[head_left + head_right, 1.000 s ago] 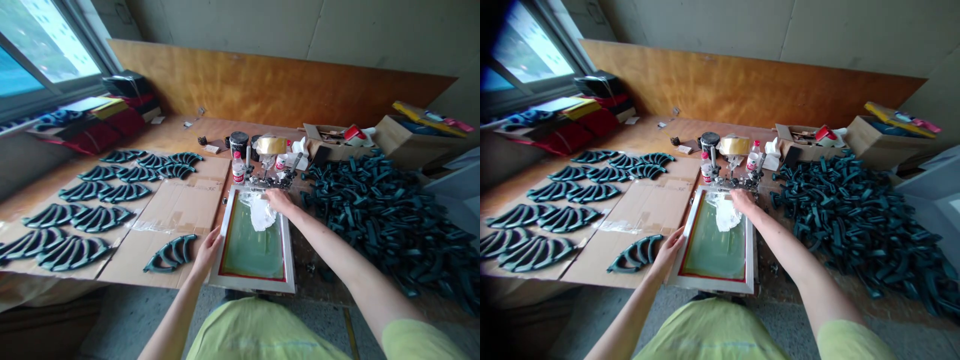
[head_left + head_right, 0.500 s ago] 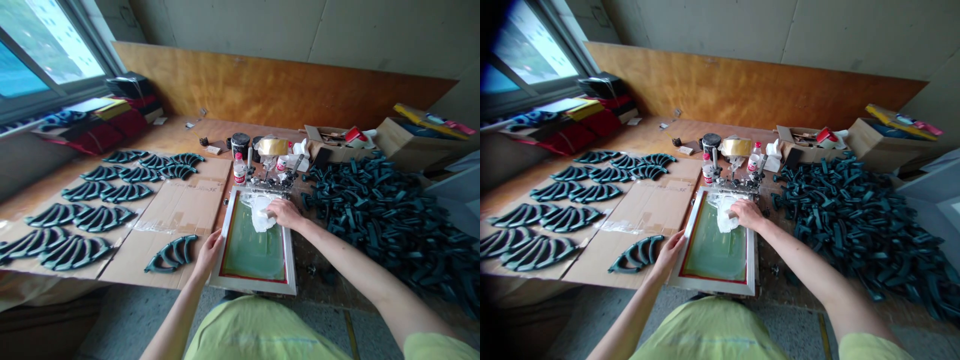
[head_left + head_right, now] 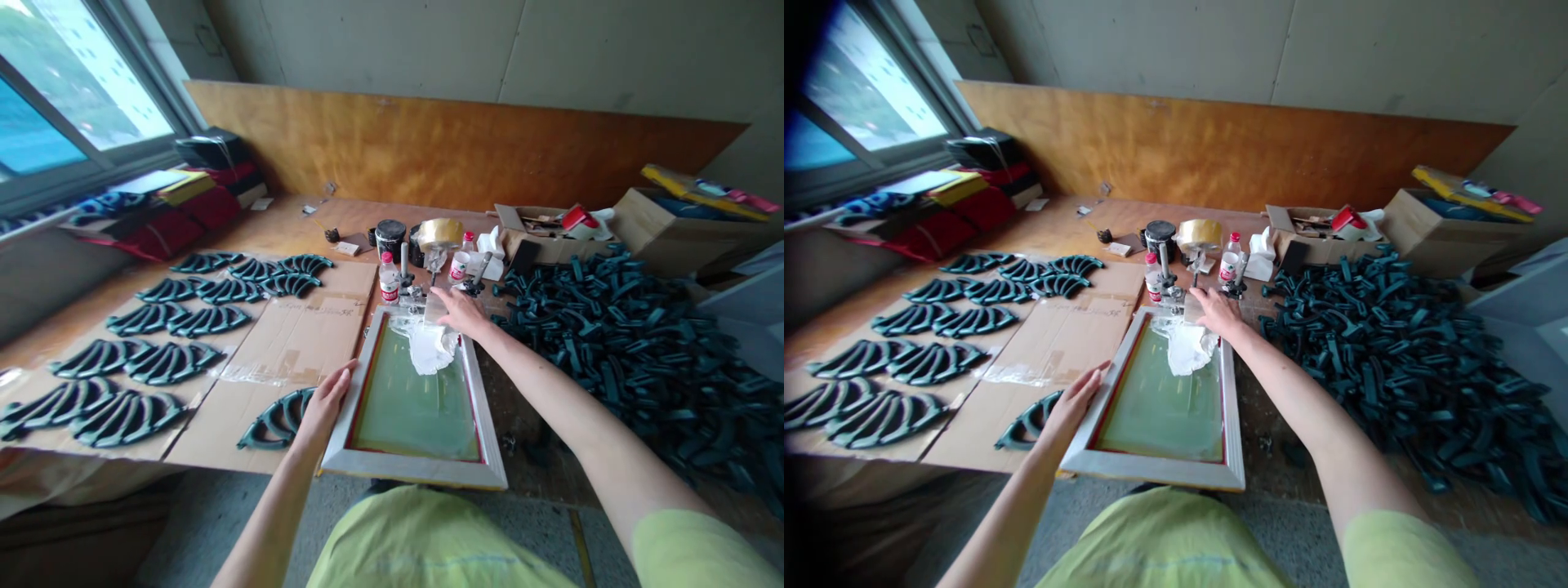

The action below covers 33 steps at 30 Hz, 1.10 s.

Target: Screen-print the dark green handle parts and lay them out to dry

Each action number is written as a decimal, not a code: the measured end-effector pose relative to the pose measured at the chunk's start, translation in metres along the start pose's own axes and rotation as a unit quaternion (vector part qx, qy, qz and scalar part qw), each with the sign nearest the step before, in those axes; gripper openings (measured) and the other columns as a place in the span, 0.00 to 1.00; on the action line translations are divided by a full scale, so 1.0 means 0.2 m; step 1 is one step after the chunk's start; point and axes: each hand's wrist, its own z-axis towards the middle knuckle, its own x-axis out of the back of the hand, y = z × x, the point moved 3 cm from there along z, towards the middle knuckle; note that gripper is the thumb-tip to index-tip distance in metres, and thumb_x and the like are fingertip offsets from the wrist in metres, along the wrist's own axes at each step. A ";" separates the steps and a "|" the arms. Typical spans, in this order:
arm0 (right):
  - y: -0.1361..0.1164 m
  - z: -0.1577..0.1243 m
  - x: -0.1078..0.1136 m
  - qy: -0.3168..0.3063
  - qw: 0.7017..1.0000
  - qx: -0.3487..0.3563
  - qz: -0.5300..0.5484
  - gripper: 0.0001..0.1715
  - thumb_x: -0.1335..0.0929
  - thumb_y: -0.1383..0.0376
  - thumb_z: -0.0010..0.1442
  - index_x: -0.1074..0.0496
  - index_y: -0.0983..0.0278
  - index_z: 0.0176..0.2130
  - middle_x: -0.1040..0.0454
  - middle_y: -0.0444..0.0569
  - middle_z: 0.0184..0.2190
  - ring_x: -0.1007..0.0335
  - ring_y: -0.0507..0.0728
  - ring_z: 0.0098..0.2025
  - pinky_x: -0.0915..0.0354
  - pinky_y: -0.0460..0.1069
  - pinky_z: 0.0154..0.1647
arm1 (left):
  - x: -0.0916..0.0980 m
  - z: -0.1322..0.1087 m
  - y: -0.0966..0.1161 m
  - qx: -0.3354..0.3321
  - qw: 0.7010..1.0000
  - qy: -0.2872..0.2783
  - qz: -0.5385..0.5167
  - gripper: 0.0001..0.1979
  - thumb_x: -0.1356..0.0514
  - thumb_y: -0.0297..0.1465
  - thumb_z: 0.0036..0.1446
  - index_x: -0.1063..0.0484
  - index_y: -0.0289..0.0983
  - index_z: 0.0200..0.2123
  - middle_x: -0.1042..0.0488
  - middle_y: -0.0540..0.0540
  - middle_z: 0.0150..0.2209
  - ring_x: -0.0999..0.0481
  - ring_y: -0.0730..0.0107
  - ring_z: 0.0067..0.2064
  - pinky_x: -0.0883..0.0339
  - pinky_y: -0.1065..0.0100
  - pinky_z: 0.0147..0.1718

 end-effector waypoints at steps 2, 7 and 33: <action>0.09 0.00 0.06 0.075 0.997 -0.017 0.009 0.38 0.27 0.61 0.55 0.38 0.57 0.62 0.27 0.54 0.50 0.29 0.62 0.48 0.34 0.52 0.46 | 0.00 0.02 0.12 -0.028 1.000 0.000 0.012 0.34 0.39 0.57 0.49 0.23 0.37 0.49 0.21 0.49 0.30 0.23 0.65 0.30 0.31 0.69 0.29; 0.41 -0.24 -0.02 0.108 0.980 -0.148 0.074 0.13 0.36 0.64 0.63 0.28 0.67 0.45 0.24 0.54 0.38 0.28 0.59 0.41 0.35 0.52 0.44 | -0.08 0.15 0.43 -0.191 0.980 0.009 -0.050 0.31 0.45 0.57 0.54 0.24 0.35 0.44 0.21 0.45 0.36 0.23 0.64 0.35 0.29 0.66 0.35; 0.19 -1.03 -0.33 -0.030 0.992 0.037 0.121 0.19 0.41 0.58 0.65 0.26 0.47 0.49 0.24 0.51 0.46 0.26 0.64 0.49 0.30 0.59 0.52 | 0.22 -0.14 -0.51 0.087 0.971 0.222 -0.032 0.28 0.51 0.58 0.55 0.31 0.40 0.37 0.19 0.38 0.36 0.18 0.57 0.36 0.26 0.62 0.31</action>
